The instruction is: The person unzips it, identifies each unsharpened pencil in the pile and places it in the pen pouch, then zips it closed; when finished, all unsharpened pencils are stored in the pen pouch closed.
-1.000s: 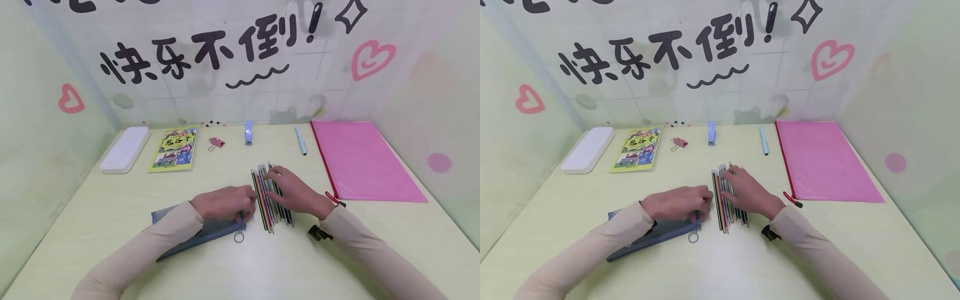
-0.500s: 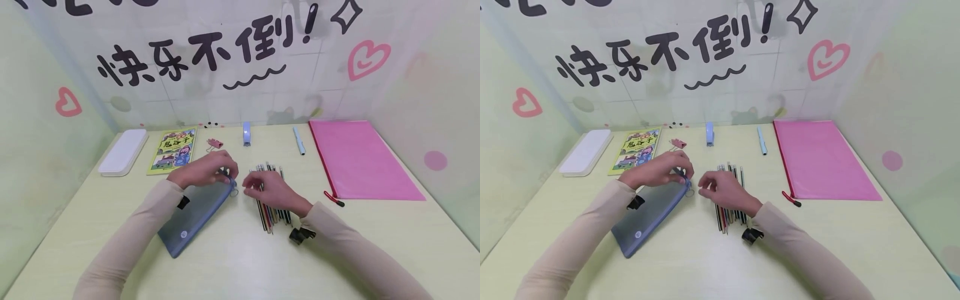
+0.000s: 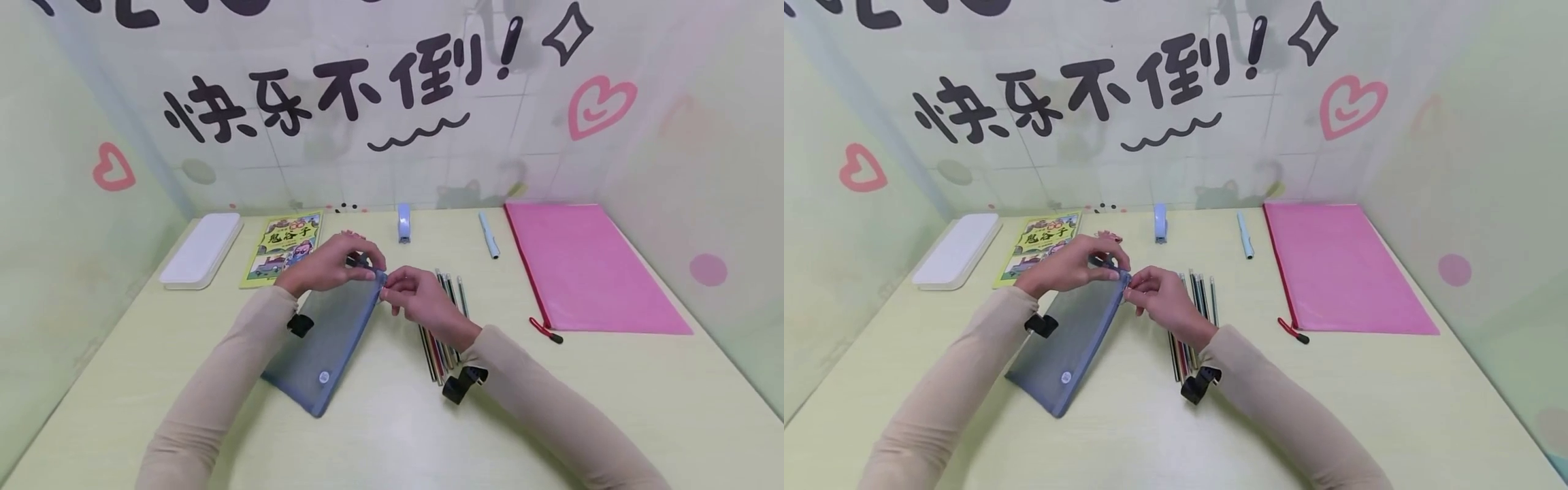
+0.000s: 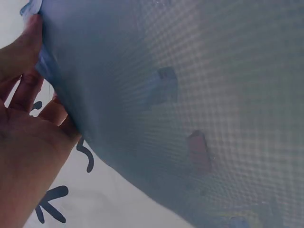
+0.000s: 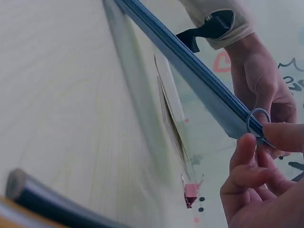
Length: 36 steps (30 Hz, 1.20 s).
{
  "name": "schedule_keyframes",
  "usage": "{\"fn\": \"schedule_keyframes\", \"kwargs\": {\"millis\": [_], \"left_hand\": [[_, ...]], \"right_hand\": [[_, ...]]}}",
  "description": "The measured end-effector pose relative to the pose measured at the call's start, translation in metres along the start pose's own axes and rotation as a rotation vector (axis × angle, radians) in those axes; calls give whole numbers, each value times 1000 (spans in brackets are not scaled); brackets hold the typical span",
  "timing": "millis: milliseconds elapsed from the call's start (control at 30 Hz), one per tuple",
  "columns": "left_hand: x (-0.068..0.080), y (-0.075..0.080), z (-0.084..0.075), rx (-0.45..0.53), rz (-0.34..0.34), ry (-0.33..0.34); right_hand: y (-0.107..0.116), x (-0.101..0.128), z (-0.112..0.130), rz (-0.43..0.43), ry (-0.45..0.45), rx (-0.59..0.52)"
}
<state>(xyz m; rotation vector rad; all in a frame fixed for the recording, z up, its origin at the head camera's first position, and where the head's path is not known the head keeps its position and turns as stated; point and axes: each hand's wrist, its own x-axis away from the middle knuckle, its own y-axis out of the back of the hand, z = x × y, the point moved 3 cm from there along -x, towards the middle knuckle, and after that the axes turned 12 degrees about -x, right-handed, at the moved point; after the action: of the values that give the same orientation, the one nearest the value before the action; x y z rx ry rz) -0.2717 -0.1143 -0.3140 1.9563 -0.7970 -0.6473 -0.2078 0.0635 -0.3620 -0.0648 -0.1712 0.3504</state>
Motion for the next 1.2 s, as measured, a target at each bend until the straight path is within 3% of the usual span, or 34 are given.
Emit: {"fn": "schedule_keyframes", "kwargs": {"millis": [167, 400, 633, 900, 1200], "left_hand": [[-1, -5, 8, 83, -11, 25], [-5, -10, 20, 224, -43, 50], [-6, -7, 34, 324, -90, 116], [2, 3, 51, 441, -188, 265], [1, 9, 61, 471, -253, 288]], "right_hand": [[0, -2, -2, -6, 4, -115], [-3, -1, -4, -19, 23, -169], [-10, 8, -11, 19, -13, -131], [-28, 25, -13, 95, -58, -54], [-42, 45, -17, 165, -60, -41]]}}
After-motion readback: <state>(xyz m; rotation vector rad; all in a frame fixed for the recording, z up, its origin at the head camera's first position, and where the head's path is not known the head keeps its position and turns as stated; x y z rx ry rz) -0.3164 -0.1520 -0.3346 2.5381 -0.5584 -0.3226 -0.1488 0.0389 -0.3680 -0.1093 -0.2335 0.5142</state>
